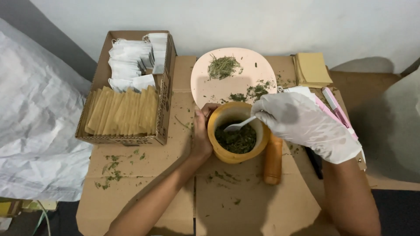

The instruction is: A person wearing gloves uses a spoon to transfer dried tea leaves from a plate into a wooden mortar and then stirs them.

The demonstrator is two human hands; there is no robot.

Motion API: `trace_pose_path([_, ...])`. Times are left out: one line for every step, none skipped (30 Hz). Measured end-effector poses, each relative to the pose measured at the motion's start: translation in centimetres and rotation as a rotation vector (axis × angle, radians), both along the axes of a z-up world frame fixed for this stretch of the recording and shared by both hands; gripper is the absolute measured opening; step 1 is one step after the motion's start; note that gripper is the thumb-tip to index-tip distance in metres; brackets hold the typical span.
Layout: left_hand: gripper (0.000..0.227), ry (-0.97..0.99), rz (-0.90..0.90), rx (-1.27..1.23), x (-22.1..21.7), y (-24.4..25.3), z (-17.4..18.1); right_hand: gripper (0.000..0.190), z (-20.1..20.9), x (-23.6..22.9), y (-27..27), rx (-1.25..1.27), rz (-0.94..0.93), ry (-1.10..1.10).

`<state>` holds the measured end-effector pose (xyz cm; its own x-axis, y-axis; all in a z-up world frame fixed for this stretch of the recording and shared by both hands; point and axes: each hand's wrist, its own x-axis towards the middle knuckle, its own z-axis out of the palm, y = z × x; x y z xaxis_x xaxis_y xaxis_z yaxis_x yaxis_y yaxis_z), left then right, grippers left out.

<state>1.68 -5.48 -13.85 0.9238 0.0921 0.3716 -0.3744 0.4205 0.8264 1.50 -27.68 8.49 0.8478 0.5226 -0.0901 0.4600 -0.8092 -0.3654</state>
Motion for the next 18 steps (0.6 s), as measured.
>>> trace_pose_path([0.082,0.002,0.005,-0.001,-0.6,-0.2,1.4,0.02,0.4,0.1,0.1,-0.001,0.005,0.002])
trace_pose_path([0.075,0.039,0.03,0.028,-1.5,-0.6,2.6,0.019,0.8,0.0,0.1,-0.049,0.027,0.03])
trace_pose_path([0.069,0.075,0.054,0.057,-2.3,-1.0,3.9,0.022,1.1,0.0,0.0,-0.095,0.049,0.057])
trace_pose_path([0.069,0.079,0.057,0.055,-2.3,-1.1,3.9,0.022,0.6,0.1,-0.3,-0.097,0.053,0.061])
trace_pose_path([0.068,0.075,0.042,0.035,-2.4,-1.1,3.9,0.022,0.2,0.2,-0.7,-0.037,0.062,0.09])
trace_pose_path([0.067,0.069,0.027,0.016,-2.3,-1.1,4.0,0.023,-0.2,0.3,-1.0,0.024,0.07,0.117])
trace_pose_path([0.067,0.072,0.029,0.015,-2.4,-1.1,4.3,0.023,0.0,0.7,-0.8,0.023,0.072,0.121])
trace_pose_path([0.068,0.071,0.05,0.049,-2.6,-1.1,4.5,0.023,0.0,0.9,-0.6,-0.059,0.066,0.142])
trace_pose_path([0.07,0.07,0.071,0.084,-2.7,-1.1,4.8,0.024,0.2,1.1,-0.5,-0.141,0.059,0.163])
trace_pose_path([0.07,0.07,0.072,0.086,-2.6,-1.2,4.3,0.024,0.0,1.3,-0.6,-0.14,0.06,0.163])
trace_pose_path([0.068,0.064,0.05,0.045,-2.6,-1.2,4.0,0.026,-0.2,1.4,-0.8,-0.15,0.081,0.123])
trace_pose_path([0.067,0.052,0.028,0.006,-2.3,-1.1,3.7,0.029,-0.2,1.8,-0.9,-0.159,0.103,0.077])
trace_pose_path([0.067,0.046,0.03,0.009,-2.1,-1.1,3.9,0.029,-0.2,2.1,-0.9,-0.156,0.104,0.071])
trace_pose_path([0.068,0.037,0.043,0.029,-2.2,-1.1,3.9,0.028,-0.3,2.3,-0.9,-0.174,0.111,0.068])
trace_pose_path([0.069,0.028,0.055,0.048,-2.3,-1.2,3.9,0.028,-0.5,2.5,-1.0,-0.191,0.117,0.065])
trace_pose_path([0.069,0.035,0.055,0.046,-2.5,-1.2,3.9,0.028,0.0,2.0,-0.5,-0.193,0.118,0.072])
trace_pose_path([0.068,0.058,0.052,0.043,-2.7,-1.1,4.0,0.027,0.4,1.6,-0.1,-0.203,0.056,0.118])
trace_pose_path([0.068,0.072,0.048,0.04,-2.5,-1.0,4.2,0.027,1.1,1.3,0.4,-0.211,-0.008,0.155])
